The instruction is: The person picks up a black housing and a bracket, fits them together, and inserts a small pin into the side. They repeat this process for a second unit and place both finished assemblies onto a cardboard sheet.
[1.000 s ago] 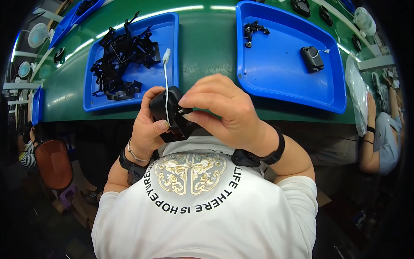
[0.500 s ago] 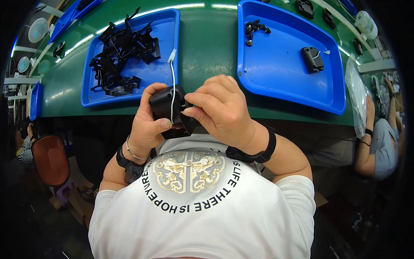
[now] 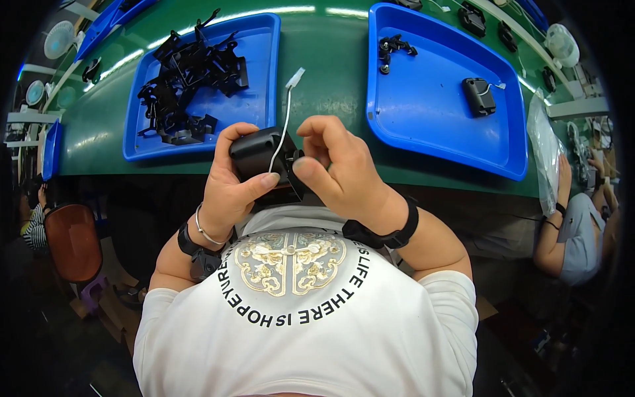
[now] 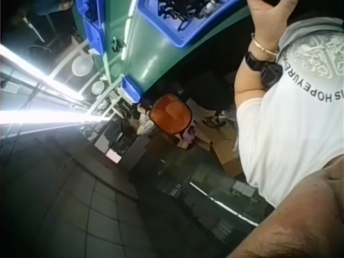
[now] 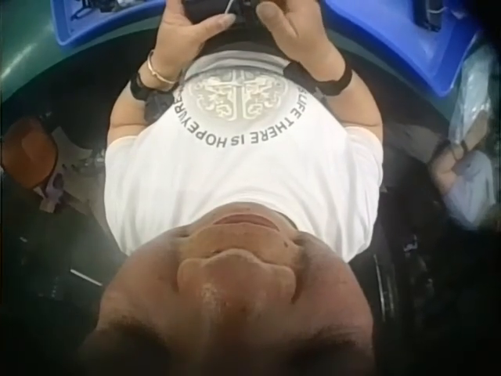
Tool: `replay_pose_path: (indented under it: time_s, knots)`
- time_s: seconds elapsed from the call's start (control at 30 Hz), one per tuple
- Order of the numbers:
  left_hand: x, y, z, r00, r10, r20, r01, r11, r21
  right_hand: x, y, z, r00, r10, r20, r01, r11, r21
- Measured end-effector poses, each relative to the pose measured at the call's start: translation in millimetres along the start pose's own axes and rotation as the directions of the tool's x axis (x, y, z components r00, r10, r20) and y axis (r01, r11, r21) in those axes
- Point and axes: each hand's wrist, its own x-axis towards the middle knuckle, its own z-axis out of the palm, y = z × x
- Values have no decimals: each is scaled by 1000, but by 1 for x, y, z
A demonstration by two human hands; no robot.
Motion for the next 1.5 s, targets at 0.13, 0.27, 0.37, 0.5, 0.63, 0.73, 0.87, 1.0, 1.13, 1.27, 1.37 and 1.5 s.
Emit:
replay_pose_path:
  time_s: [0.13,0.27,0.37,0.5,0.63,0.73,0.87,1.0,1.13,1.27,1.37,1.5]
  knots:
    - [0,1,-1,1000,-6,-10,6,1000,-17,-1,5,-4,992,-127,21,128,985,-113]
    - [-1,0,-4,1000,-2,11,1,999,37,2,10,-14,971,-133,199,201,902,-382]
    - [-1,0,-6,999,17,29,-19,997,74,3,5,-12,977,-102,185,161,927,-338]
    - [-1,1,-6,1000,5,23,-5,1000,11,1,3,-7,992,-118,51,125,977,-173]
    - [0,2,-6,999,13,34,-14,999,42,1,6,-10,983,-123,138,163,932,-325]
    - [1,2,-6,1000,23,16,-23,1000,13,3,6,-12,971,-46,234,129,927,-352]
    - [2,1,-6,999,20,50,-24,996,81,2,6,-4,989,-144,32,147,943,-298]
    - [3,2,-3,999,27,26,-28,999,35,6,9,-12,978,-111,175,169,916,-363]
    - [4,3,-6,997,33,66,-42,989,142,6,8,-4,991,-64,117,97,945,-311]
    - [3,2,-2,999,33,35,-34,999,36,6,9,-10,981,-51,190,114,934,-339]
    - [2,-3,-2,999,2,51,-5,998,65,1,2,3,993,111,33,-104,983,-153]
    - [2,-2,0,999,5,50,-6,1000,13,11,5,-2,966,240,92,-220,958,-185]
